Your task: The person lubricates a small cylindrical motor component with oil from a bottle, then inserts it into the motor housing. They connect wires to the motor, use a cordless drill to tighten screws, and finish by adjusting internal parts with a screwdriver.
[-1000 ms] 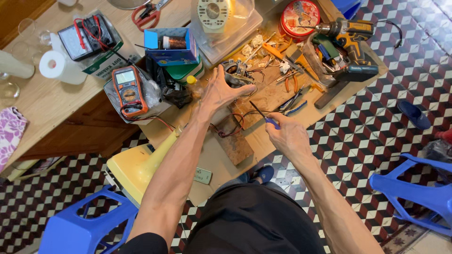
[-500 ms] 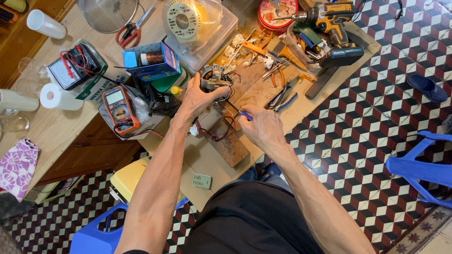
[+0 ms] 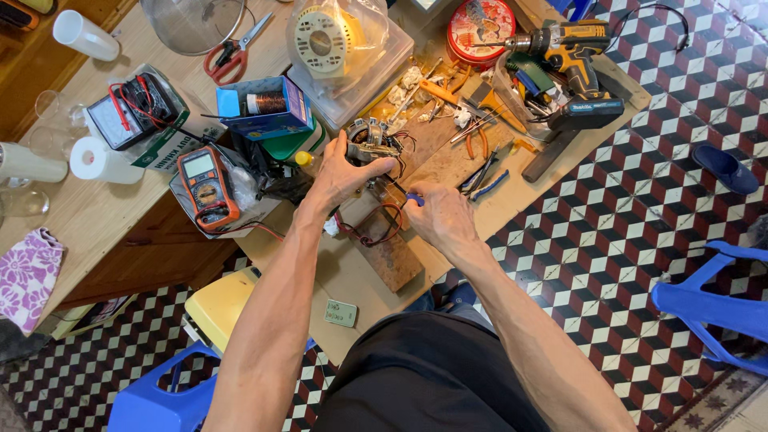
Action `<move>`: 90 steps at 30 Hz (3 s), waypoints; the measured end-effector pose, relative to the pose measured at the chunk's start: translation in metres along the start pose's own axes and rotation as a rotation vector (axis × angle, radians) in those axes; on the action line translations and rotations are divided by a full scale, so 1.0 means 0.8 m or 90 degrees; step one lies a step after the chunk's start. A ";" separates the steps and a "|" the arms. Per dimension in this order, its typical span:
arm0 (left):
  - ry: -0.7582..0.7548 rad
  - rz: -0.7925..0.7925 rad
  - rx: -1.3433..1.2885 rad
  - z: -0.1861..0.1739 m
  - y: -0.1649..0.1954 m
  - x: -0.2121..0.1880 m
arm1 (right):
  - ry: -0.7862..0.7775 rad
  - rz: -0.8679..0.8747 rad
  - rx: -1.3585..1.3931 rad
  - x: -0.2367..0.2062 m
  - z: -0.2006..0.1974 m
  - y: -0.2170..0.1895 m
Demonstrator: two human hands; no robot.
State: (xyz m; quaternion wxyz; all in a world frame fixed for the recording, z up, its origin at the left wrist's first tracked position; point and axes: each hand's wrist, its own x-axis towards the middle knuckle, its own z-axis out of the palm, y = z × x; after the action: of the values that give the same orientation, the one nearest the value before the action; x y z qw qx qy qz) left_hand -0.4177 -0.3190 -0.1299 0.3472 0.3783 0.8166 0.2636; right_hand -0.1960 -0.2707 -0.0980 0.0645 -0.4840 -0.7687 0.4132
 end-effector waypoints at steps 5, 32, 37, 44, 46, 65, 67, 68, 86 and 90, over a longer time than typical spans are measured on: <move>-0.002 -0.006 0.000 0.000 -0.004 0.003 | -0.040 0.026 -0.011 0.005 0.004 -0.004; 0.041 0.023 -0.078 0.002 -0.011 0.007 | 0.019 -0.205 -0.266 0.036 0.041 -0.015; 0.068 0.023 -0.014 -0.003 -0.005 0.008 | -0.067 -0.133 -0.291 0.047 0.024 -0.035; 0.088 0.020 0.014 -0.004 0.005 0.001 | -0.118 -0.044 -0.236 0.048 0.015 -0.042; 0.089 0.013 0.016 -0.006 0.009 0.000 | -0.123 -0.032 -0.228 0.048 0.015 -0.044; 0.081 -0.010 -0.014 -0.017 0.022 -0.009 | -0.145 0.045 -0.114 0.059 0.015 -0.038; 0.076 -0.017 0.000 -0.017 0.021 -0.006 | -0.132 0.050 -0.131 0.061 0.015 -0.043; 0.073 -0.016 -0.014 -0.018 0.019 -0.004 | -0.124 0.063 -0.142 0.063 0.013 -0.047; 0.130 -0.032 -0.180 -0.023 -0.028 0.048 | -0.190 0.148 0.002 0.139 -0.025 0.111; 0.373 -0.089 -0.352 0.013 -0.039 0.031 | -0.164 0.000 -0.051 0.220 -0.013 0.128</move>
State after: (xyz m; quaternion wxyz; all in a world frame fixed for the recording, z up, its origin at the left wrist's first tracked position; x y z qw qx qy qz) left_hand -0.4351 -0.3158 -0.1669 0.2053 0.1231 0.8033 0.5454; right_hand -0.2122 -0.1045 -0.2156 -0.0545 -0.4291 -0.7862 0.4412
